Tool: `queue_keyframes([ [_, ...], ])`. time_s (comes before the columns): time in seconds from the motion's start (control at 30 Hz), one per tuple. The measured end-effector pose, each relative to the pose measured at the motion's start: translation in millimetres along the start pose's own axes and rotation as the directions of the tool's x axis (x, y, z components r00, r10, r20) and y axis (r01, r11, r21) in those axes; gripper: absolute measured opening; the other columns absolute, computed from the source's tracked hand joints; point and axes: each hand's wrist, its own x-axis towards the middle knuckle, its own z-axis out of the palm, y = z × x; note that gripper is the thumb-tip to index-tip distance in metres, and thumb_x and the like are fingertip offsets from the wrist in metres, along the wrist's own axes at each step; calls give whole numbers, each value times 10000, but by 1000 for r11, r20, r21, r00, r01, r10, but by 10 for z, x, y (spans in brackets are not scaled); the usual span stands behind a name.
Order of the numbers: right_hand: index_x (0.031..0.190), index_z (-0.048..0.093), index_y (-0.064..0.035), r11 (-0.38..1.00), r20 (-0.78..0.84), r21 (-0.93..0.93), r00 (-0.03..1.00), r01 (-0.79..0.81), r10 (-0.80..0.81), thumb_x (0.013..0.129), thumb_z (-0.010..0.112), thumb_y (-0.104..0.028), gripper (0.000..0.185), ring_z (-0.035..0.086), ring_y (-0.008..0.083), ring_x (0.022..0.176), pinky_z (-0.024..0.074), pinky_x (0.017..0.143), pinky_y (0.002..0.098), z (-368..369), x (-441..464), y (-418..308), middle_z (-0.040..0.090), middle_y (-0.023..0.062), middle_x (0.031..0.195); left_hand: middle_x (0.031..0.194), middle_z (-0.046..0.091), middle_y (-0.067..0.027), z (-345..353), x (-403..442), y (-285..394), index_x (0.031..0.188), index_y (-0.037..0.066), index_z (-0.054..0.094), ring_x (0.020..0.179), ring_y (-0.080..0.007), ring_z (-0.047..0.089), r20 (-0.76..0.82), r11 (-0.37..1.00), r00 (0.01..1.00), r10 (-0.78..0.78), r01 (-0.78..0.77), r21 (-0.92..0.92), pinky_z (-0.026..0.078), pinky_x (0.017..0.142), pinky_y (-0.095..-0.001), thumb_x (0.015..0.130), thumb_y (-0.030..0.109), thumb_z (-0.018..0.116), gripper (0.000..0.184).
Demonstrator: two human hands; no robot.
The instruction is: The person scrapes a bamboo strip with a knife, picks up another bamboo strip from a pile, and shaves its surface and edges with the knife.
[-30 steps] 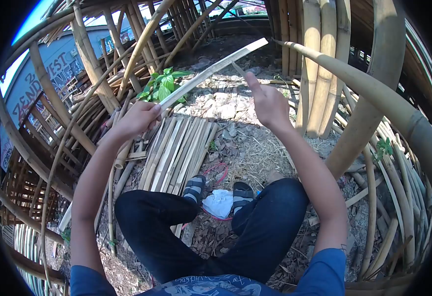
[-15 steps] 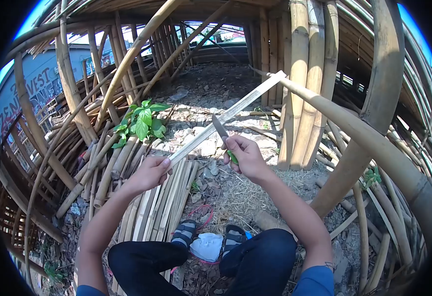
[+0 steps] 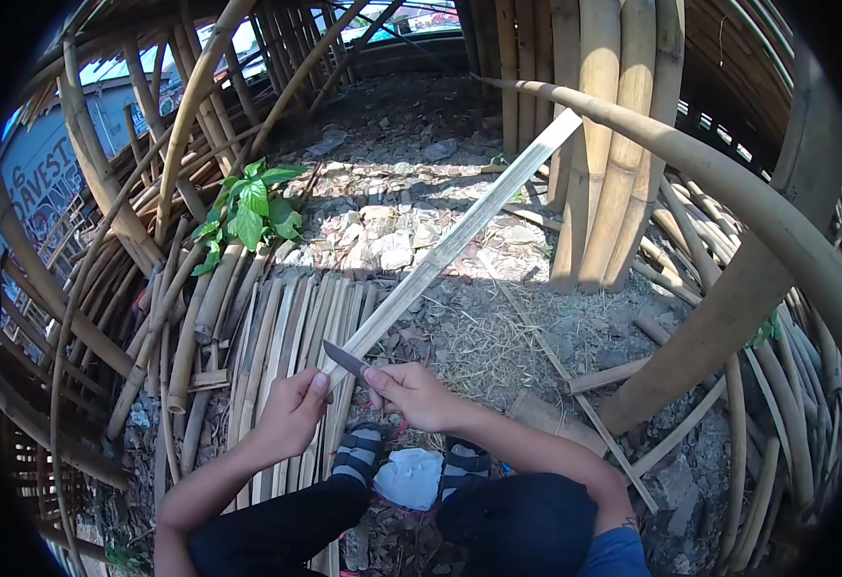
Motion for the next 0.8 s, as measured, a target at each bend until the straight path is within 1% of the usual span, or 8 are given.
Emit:
queue_keyframes([
  [0.23, 700, 547, -55, 989, 30, -93, 993, -114, 117, 1036, 423, -398, 496, 401, 65, 582, 357, 557, 236, 124, 10, 100, 457, -40, 619, 526, 479, -44, 56, -133, -34, 785, -20, 575, 484, -126, 474, -24, 998, 998, -49, 49, -28, 393, 486, -314, 1028, 267, 422, 406],
  [0.3, 710, 542, -65, 998, 78, 4, 996, -55, 54, 1029, 413, -446, 513, 383, 58, 536, 320, 511, 229, 181, 40, 157, 436, -40, 595, 601, 576, -191, 16, -147, 29, 819, -45, 587, 544, -319, 612, 6, 992, 992, -128, 128, 13, 449, 545, -424, 1019, 216, 428, 365],
  [0.33, 710, 542, -65, 999, 86, 5, 995, -52, 52, 1029, 413, -446, 513, 383, 58, 536, 320, 511, 229, 186, 48, 157, 436, -40, 595, 601, 576, -191, 9, -159, 30, 819, -45, 587, 544, -319, 612, -1, 991, 991, -132, 132, 16, 449, 545, -424, 1019, 216, 428, 365],
  [0.43, 706, 548, -62, 991, 99, 3, 986, -134, 133, 1026, 433, -434, 503, 399, 57, 551, 337, 528, 229, 179, 23, 161, 453, -40, 602, 592, 571, -151, -1, -196, -28, 812, -43, 583, 522, -261, 587, 31, 989, 989, -146, 147, -19, 444, 540, -404, 1022, 225, 423, 376],
  [0.5, 703, 559, -56, 991, 77, -24, 988, -130, 131, 1025, 451, -409, 489, 402, 53, 564, 339, 538, 232, 179, 11, 146, 474, -37, 610, 564, 462, 10, 30, -200, -143, 788, 3, 579, 478, -84, 409, 106, 949, 973, -206, 226, -222, 343, 464, -282, 1037, 278, 412, 407],
  [0.63, 696, 564, -54, 991, 4, -84, 995, -103, 103, 1024, 461, -392, 483, 401, 50, 568, 333, 539, 233, 179, 3, 121, 488, -32, 614, 567, 425, 31, -9, -174, -174, 785, 17, 565, 470, -67, 361, 201, 869, 931, -305, 358, -340, 304, 448, -263, 1043, 296, 400, 413],
  [0.7, 710, 571, -45, 981, -60, -179, 996, -80, 70, 1024, 464, -389, 477, 406, 52, 566, 337, 540, 232, 182, -1, 90, 485, -32, 610, 590, 510, -15, -33, -172, -210, 774, -5, 585, 521, -92, 469, 219, 871, 920, -326, 382, -308, 379, 492, -282, 1040, 304, 398, 448],
  [0.8, 706, 591, -42, 995, -180, -70, 982, -71, 58, 1021, 466, -396, 491, 455, 72, 576, 371, 535, 250, 80, 13, 59, 497, -24, 600, 580, 486, -7, -91, -191, -186, 755, 12, 579, 510, -86, 426, 253, 833, 902, -349, 422, -357, 352, 485, -277, 1039, 337, 391, 470],
])
